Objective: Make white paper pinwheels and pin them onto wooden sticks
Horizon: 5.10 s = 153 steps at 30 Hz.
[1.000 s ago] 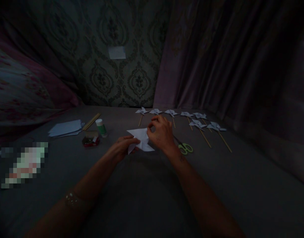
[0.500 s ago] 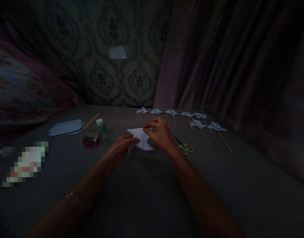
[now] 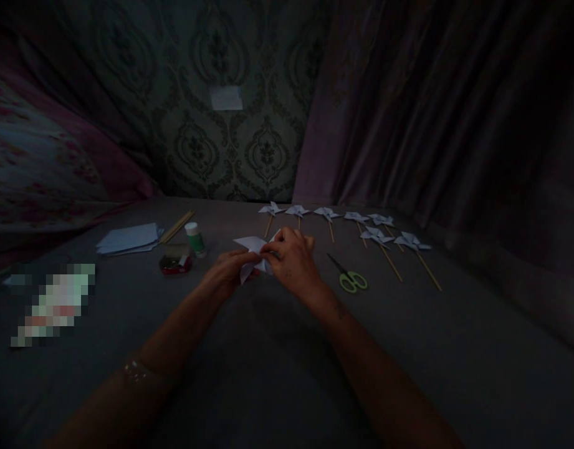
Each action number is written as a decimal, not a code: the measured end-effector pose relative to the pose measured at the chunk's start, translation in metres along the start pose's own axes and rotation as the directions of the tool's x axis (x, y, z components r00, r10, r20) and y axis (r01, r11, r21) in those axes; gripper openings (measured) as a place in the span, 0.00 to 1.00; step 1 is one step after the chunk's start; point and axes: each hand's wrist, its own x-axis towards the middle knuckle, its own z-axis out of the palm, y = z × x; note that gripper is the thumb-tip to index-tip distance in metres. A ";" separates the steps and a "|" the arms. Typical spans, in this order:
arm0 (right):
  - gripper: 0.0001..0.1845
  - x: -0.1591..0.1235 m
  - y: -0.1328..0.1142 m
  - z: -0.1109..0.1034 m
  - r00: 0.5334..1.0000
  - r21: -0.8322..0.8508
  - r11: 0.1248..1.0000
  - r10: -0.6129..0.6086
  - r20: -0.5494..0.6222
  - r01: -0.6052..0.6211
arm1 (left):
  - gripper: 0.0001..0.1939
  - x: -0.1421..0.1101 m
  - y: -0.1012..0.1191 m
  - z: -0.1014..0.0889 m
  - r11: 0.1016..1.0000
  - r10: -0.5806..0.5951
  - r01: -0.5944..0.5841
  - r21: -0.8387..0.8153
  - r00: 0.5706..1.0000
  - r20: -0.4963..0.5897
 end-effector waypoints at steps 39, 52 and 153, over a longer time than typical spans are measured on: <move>0.16 -0.002 -0.005 -0.007 0.991 0.001 1.000 0.002 0.131 -0.002 | 0.02 -0.003 0.004 0.003 0.990 -0.006 0.007 -0.139 1.000 0.011; 0.16 -0.003 -0.011 -0.010 0.985 -0.039 0.999 -0.009 0.171 0.016 | 0.01 0.001 -0.001 0.001 0.996 0.046 -0.045 -0.080 0.999 0.004; 0.15 0.053 -0.105 0.128 0.871 0.130 0.991 -0.056 0.488 -0.009 | 0.07 0.006 0.031 -0.204 0.556 0.090 -0.290 -0.779 0.953 -0.291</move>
